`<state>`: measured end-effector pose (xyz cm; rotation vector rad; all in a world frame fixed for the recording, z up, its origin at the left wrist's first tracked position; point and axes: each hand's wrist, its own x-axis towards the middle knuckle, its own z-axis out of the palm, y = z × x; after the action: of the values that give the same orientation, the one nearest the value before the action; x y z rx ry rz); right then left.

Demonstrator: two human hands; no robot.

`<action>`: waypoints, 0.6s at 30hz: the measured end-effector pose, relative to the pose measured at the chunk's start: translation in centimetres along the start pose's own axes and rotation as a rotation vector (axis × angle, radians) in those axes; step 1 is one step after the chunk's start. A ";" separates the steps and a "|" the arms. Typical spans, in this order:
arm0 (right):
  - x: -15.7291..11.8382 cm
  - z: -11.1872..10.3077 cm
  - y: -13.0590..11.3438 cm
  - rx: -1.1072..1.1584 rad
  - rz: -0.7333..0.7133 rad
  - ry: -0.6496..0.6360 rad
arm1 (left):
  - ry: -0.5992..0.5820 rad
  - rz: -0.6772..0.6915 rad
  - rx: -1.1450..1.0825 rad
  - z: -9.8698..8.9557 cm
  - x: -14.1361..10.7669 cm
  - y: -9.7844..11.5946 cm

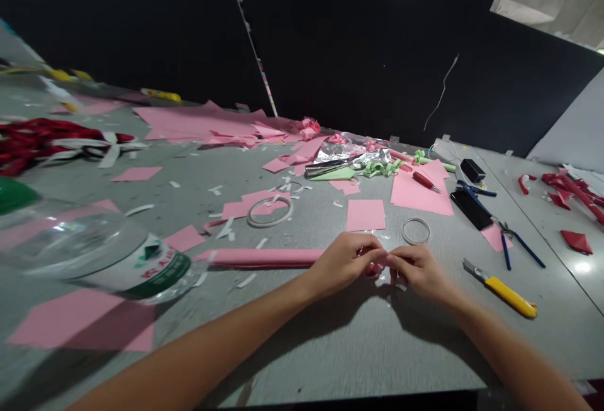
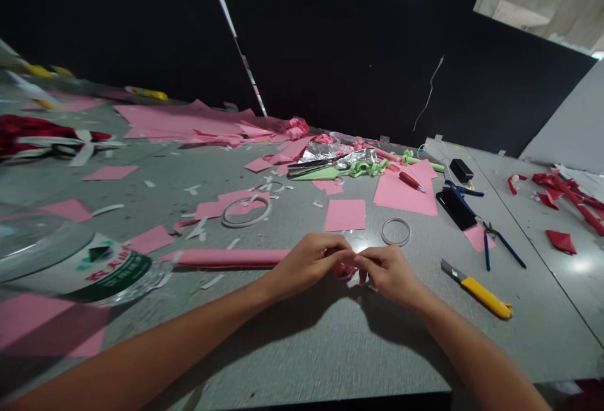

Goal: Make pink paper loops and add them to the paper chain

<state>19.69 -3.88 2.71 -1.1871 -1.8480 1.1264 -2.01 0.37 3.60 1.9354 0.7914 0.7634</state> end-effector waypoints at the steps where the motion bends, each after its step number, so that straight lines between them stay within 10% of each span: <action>1: 0.0 -0.2 0.0 0.005 0.015 0.006 | 0.017 -0.007 0.011 -0.3 0.1 0.0; 9: 0.3 -1.0 -0.3 0.070 0.059 0.033 | 0.156 0.029 0.099 -2.0 0.4 0.5; 15: 0.5 -2.5 -0.3 0.265 0.051 0.104 | 0.498 -0.023 -0.068 -4.2 1.2 -0.5; 18: 0.6 -2.6 -0.1 0.309 0.067 0.083 | 0.408 -0.023 -0.159 -3.3 1.2 -0.7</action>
<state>21.66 -2.49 3.89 -1.1041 -1.5158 1.3244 -3.91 3.17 4.61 1.6461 0.9610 1.1922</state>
